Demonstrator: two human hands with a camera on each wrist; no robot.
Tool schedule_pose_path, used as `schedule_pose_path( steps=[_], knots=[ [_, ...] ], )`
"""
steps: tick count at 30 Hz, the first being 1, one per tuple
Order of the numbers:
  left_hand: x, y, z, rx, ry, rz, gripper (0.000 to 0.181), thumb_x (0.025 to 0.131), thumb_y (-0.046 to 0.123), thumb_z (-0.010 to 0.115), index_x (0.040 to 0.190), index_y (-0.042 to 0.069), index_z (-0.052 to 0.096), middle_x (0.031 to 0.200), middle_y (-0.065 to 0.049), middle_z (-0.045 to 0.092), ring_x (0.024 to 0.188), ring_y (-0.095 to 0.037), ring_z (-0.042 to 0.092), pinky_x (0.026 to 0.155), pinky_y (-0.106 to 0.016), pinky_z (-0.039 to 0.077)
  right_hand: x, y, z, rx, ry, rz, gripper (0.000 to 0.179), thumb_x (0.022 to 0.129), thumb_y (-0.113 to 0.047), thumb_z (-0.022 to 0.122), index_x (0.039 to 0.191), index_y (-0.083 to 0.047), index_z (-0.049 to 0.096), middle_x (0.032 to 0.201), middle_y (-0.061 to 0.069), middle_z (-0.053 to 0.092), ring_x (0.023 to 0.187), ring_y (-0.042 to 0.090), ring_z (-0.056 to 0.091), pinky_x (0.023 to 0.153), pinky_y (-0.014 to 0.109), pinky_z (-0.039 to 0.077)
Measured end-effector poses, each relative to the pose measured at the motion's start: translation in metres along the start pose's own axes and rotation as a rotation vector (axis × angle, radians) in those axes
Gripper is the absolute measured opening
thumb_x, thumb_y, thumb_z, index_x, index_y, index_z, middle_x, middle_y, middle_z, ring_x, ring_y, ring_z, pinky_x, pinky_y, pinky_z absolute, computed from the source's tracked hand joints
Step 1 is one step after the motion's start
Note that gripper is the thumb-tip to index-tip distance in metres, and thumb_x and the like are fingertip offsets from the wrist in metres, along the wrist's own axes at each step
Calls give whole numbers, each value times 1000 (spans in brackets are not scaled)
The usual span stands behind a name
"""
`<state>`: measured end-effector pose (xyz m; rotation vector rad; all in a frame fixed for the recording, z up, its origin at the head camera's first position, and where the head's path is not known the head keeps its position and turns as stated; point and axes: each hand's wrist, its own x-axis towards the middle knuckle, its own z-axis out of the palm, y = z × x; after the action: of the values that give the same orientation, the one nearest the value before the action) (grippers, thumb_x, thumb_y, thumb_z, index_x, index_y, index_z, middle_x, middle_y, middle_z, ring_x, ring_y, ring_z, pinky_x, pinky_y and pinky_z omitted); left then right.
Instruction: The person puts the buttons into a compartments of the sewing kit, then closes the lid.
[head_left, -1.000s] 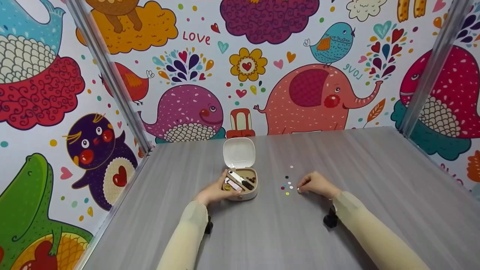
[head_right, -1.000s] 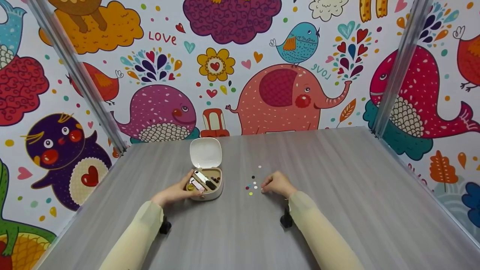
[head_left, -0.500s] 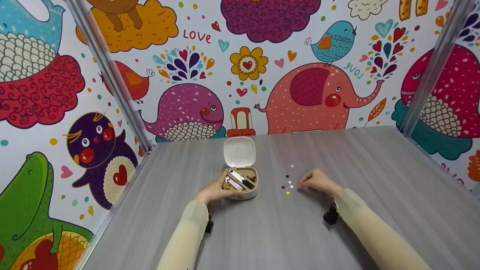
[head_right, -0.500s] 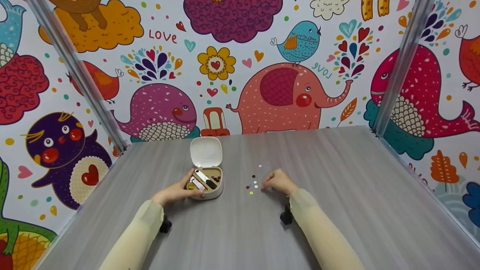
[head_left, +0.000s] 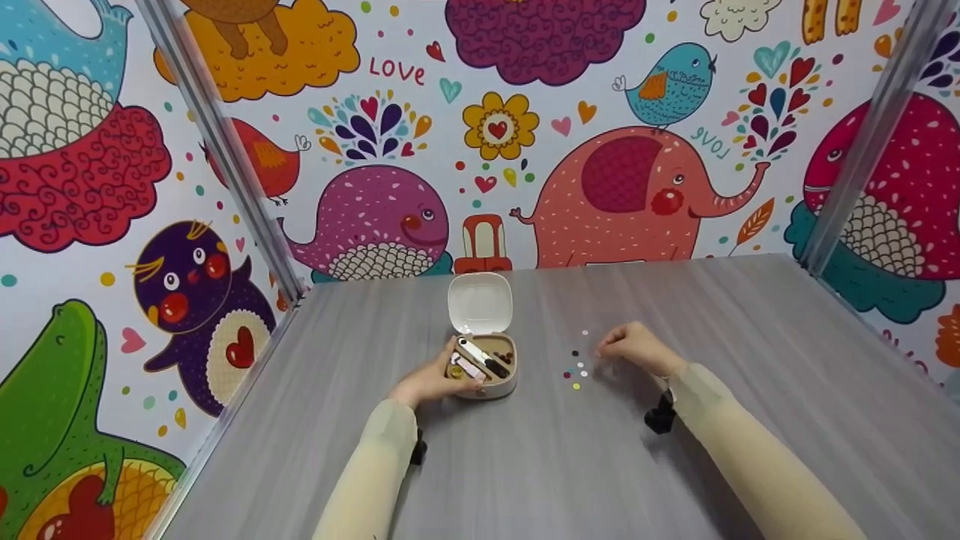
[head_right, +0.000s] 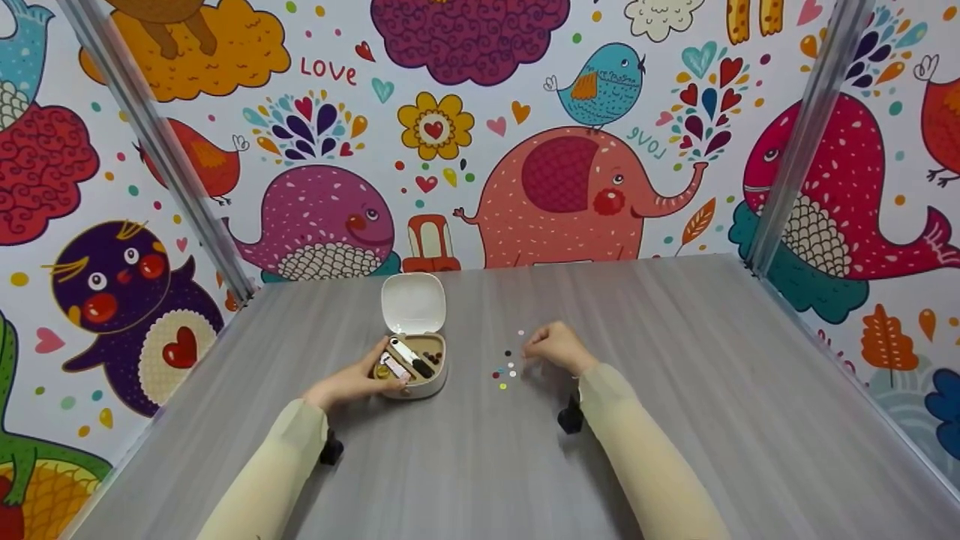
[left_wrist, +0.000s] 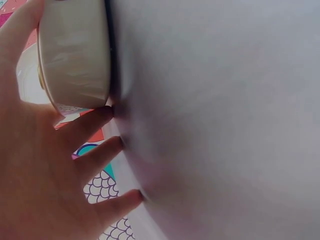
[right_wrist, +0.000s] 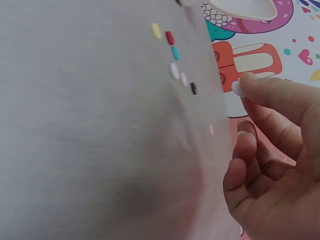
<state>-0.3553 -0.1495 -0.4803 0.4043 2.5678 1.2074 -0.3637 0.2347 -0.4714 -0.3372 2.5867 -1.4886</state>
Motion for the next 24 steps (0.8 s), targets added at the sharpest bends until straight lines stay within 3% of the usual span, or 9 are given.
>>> schedule_pose_path(
  steps=[8,16,22,24],
  knots=[
    [0,0,0,-1,-10,22,113,80,43,77,155,3,3,153,-28,25,134,-42,34,106,-53,31,5,-9,-4,-29,19,-10,17,87,-8,69,92,9,71,79,9,67,70,20,52,63,33,44],
    [-1,0,0,20,-2,6,111,79,45,77,156,6,6,153,-27,25,136,-41,32,107,-52,30,7,-17,-3,-29,38,-34,17,86,-8,71,91,8,71,75,2,63,65,15,48,60,30,44],
    [0,1,0,17,0,2,111,79,45,77,156,6,7,153,-27,25,135,-41,33,107,-51,31,-2,-36,1,-10,17,-49,19,86,-4,69,94,13,69,81,8,65,70,20,51,62,31,43],
    [0,1,0,18,0,5,110,79,44,77,156,6,7,153,-27,25,135,-41,33,106,-51,31,1,-32,4,-5,4,-68,18,87,-4,68,92,13,69,81,6,66,69,19,50,61,31,42]
  ],
)
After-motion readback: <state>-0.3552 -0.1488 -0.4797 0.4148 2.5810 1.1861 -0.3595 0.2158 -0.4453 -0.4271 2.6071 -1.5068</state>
